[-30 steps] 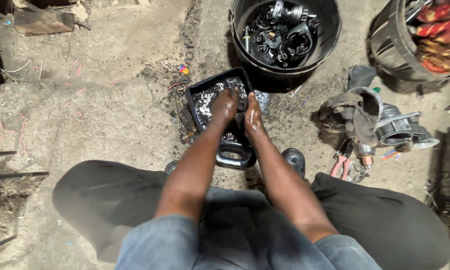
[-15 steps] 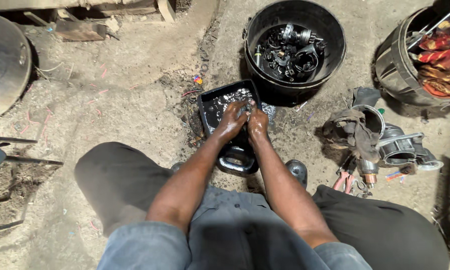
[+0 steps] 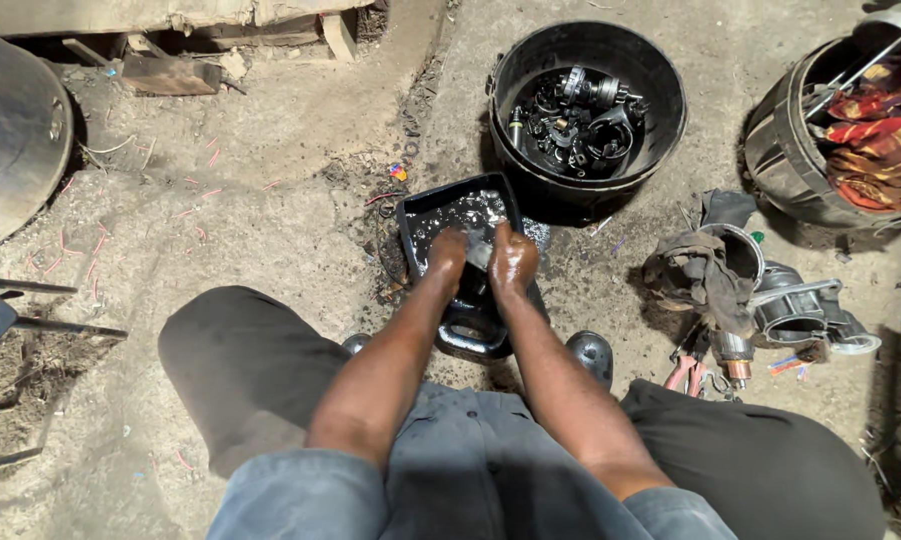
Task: The person sits on the floor and scrubs a cylindrical metal part with a cloth in a black container of liquid. After cleaning, the part is placed into a bucket containing other parts. The person then picks up a second metal part and begins scrubbing it in the same container.
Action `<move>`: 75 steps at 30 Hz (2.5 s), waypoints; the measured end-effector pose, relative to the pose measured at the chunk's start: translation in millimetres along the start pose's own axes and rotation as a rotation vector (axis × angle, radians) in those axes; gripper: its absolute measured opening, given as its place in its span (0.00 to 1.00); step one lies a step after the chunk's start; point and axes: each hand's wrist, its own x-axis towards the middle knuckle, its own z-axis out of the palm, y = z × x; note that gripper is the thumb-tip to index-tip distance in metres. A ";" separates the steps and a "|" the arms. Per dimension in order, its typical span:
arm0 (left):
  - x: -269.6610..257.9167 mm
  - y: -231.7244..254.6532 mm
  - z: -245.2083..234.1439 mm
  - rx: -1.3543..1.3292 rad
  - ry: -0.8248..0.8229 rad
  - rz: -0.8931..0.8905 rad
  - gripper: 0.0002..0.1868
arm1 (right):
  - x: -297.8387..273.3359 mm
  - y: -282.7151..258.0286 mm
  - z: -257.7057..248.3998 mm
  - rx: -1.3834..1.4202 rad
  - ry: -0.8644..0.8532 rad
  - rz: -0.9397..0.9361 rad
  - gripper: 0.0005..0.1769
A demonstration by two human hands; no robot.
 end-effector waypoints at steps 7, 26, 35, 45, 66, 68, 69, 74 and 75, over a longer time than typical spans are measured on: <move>-55.8 36.3 -29.2 -0.220 -0.304 0.050 0.33 | 10.6 -7.0 -1.8 0.044 -0.097 0.087 0.31; -20.8 -6.2 -22.6 -0.909 -0.456 -0.021 0.19 | 15.9 -37.6 -17.8 0.781 -0.165 0.597 0.13; -35.4 41.7 -20.7 -0.336 -0.152 -0.017 0.20 | 6.2 -45.2 -26.0 0.789 -0.415 0.561 0.15; -46.8 34.2 -22.7 -0.820 -0.430 0.097 0.19 | 25.0 -36.0 -34.1 1.025 -0.467 0.661 0.24; -62.3 30.2 29.1 0.421 0.163 0.816 0.18 | 26.5 15.8 -3.3 0.010 -0.113 -0.031 0.26; -53.1 24.7 31.1 0.502 0.210 0.971 0.17 | 29.6 14.5 -3.3 0.288 -0.114 -0.029 0.24; -45.8 24.8 28.8 0.347 0.135 0.882 0.19 | 29.8 14.6 -3.5 0.232 -0.097 -0.109 0.25; -2.8 31.7 6.9 0.093 0.080 0.297 0.22 | 16.1 15.2 -2.6 0.270 -0.125 -0.130 0.30; 4.6 30.9 2.1 0.014 0.103 0.238 0.22 | 12.9 12.4 -1.1 0.337 -0.127 -0.116 0.28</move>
